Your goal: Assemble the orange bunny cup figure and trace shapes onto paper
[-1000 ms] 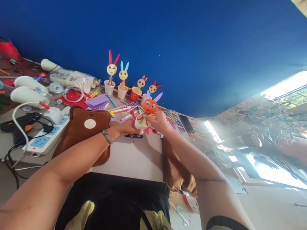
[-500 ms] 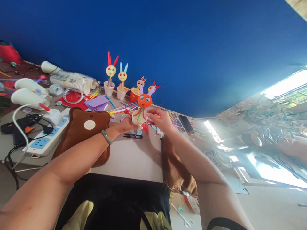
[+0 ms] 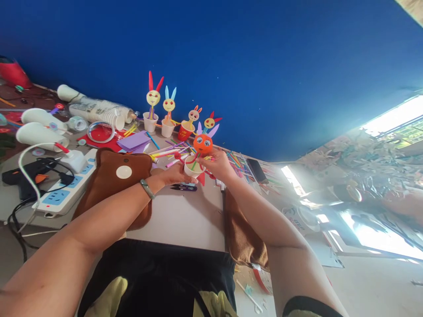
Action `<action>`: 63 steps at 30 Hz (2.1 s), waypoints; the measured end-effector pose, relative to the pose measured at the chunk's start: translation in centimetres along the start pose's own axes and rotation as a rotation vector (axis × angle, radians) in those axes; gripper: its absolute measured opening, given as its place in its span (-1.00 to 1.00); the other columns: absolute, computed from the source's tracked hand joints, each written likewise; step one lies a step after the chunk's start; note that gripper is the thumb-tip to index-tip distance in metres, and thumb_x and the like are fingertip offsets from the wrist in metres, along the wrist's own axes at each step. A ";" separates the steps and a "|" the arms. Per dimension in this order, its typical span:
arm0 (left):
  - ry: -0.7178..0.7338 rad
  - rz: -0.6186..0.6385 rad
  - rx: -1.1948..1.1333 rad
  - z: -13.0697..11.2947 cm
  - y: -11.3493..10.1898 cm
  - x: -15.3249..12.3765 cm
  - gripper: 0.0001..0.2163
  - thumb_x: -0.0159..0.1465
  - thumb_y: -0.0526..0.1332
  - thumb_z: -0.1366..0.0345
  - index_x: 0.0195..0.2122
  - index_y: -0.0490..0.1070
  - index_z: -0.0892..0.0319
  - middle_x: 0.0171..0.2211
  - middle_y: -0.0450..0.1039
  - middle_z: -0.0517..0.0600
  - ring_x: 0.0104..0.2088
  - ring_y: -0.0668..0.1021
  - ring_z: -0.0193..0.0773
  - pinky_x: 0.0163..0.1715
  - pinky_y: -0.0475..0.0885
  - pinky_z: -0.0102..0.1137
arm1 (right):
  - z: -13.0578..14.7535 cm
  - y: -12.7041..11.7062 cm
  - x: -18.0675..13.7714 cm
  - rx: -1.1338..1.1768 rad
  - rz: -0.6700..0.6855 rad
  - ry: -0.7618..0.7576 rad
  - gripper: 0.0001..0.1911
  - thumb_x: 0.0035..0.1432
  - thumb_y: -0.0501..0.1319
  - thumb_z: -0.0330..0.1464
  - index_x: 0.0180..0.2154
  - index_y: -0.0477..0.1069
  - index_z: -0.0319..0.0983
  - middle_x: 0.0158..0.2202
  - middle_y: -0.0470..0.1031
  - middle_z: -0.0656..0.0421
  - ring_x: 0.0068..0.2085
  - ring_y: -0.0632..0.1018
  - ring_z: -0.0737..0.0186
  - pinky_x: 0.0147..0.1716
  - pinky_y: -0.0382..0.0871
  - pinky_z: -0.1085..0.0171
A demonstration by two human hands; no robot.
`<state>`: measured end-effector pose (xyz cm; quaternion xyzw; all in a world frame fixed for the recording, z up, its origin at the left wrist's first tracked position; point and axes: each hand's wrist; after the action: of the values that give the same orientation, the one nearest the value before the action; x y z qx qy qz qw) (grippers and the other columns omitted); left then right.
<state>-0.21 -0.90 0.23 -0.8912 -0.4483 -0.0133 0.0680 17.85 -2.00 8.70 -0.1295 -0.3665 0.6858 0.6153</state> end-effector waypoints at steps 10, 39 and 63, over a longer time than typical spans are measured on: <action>0.051 0.074 0.008 1.7 -0.3 0.6 -0.46 0.02 0.48 0.08 -0.02 0.50 0.23 -0.08 0.59 0.14 -0.01 0.57 -0.02 0.02 0.44 -0.19 | -0.3 -0.4 0.0 0.060 0.039 -0.023 -0.70 -0.03 0.38 -0.23 -0.25 0.63 -0.27 -0.23 0.68 0.08 -0.15 0.63 0.00 -0.10 0.46 0.14; -0.002 -0.146 -0.193 -0.1 0.1 0.2 -0.49 -0.11 0.54 0.17 -0.16 0.51 0.28 -0.25 0.60 0.10 -0.19 0.58 -0.12 -0.16 0.49 -0.26 | -1.5 -1.7 -0.5 -0.013 -0.069 0.024 -0.49 0.19 0.24 0.05 -0.16 0.61 -0.25 -0.23 0.66 0.07 -0.21 0.61 0.08 -0.22 0.45 0.18; 0.063 -0.294 -0.060 1.8 0.1 1.3 -0.34 -0.09 0.49 0.23 0.06 0.35 0.11 0.10 0.46 0.13 0.08 0.52 -0.05 0.12 0.42 -0.09 | -2.9 -1.3 -2.3 -0.913 -0.088 -0.129 -0.68 0.36 0.05 -0.27 -0.20 0.57 -0.21 -0.36 0.64 0.05 -0.45 0.49 0.21 -0.46 -0.04 0.26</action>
<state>0.60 0.29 -1.49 -0.8168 -0.5710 -0.0643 0.0525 21.16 -3.15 6.92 -0.3286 -0.6737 0.4341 0.4997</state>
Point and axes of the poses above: each hand's wrist, its own x-axis towards the middle knuckle, its own y-axis out of the palm, z = x × y
